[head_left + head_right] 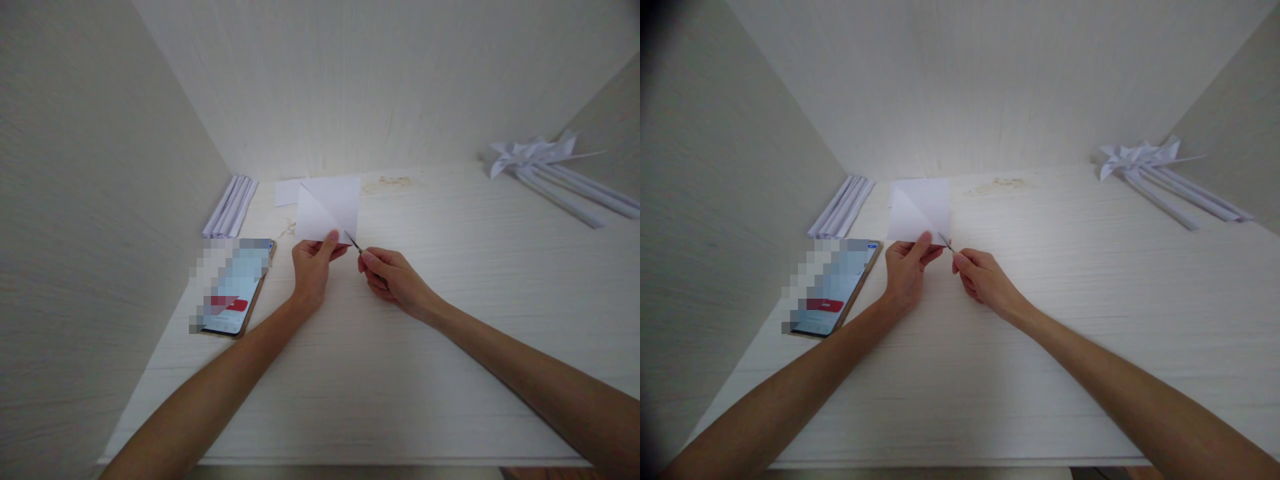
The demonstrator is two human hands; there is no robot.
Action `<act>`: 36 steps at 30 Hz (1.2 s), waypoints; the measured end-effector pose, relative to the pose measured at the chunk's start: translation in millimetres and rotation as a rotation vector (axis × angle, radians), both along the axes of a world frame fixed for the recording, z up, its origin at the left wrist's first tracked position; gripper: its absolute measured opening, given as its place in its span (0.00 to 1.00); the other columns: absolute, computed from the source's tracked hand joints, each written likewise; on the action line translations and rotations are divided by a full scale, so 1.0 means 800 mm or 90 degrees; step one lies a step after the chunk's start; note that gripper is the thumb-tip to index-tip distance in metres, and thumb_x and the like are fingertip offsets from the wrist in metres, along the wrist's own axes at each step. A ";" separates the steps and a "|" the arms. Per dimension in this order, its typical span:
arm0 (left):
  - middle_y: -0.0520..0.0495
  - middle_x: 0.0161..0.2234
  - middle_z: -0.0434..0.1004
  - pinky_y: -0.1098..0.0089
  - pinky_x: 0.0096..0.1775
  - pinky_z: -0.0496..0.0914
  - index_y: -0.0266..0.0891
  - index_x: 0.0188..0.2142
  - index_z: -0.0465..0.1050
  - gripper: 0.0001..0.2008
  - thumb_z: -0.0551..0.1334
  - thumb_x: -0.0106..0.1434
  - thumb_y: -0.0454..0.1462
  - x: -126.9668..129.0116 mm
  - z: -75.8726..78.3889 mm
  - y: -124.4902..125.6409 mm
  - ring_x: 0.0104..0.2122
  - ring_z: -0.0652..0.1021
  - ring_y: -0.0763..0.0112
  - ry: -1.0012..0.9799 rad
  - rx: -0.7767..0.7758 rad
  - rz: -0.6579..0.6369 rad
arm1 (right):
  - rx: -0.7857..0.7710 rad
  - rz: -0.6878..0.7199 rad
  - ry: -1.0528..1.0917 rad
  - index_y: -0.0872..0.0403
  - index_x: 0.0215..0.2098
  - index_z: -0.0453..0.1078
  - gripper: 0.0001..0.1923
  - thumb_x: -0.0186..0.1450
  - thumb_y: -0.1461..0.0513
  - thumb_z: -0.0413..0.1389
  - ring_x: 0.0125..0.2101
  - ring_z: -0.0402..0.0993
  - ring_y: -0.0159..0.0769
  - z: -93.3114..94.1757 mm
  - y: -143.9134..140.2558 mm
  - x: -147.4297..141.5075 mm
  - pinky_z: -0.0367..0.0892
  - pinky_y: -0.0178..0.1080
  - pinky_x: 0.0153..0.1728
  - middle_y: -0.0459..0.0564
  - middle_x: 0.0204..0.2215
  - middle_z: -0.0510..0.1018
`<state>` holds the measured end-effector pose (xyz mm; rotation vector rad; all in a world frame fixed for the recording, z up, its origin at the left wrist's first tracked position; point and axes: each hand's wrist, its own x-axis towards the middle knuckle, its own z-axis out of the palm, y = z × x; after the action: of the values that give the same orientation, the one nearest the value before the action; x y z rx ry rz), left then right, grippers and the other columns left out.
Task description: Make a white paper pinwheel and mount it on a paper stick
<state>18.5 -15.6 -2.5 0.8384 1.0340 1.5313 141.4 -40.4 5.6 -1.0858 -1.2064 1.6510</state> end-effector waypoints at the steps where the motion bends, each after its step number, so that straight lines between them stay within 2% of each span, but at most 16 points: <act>1: 0.49 0.20 0.75 0.70 0.32 0.72 0.34 0.21 0.73 0.11 0.65 0.44 0.41 0.000 0.000 0.000 0.23 0.76 0.73 -0.002 0.003 -0.001 | -0.001 0.000 0.002 0.55 0.21 0.58 0.12 0.58 0.56 0.50 0.07 0.43 0.19 0.000 0.000 0.000 0.38 0.26 0.07 0.34 0.07 0.51; 22: 0.49 0.23 0.77 0.71 0.31 0.71 0.34 0.23 0.74 0.10 0.66 0.42 0.40 -0.003 0.000 0.004 0.23 0.76 0.73 0.032 0.009 -0.022 | -0.005 -0.009 -0.007 0.55 0.21 0.58 0.11 0.59 0.58 0.49 0.07 0.43 0.19 0.002 0.000 0.000 0.37 0.26 0.07 0.34 0.07 0.52; 36: 0.49 0.23 0.77 0.71 0.31 0.71 0.34 0.23 0.74 0.10 0.67 0.41 0.39 -0.002 0.000 0.003 0.23 0.76 0.74 0.010 0.004 -0.035 | -0.001 -0.003 -0.001 0.55 0.21 0.58 0.11 0.59 0.58 0.49 0.07 0.43 0.19 0.001 -0.001 0.001 0.38 0.26 0.07 0.34 0.07 0.51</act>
<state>16.8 -13.6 -2.9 0.8782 1.0100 1.4839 141.8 -41.0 6.3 -1.0909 -1.2028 1.6473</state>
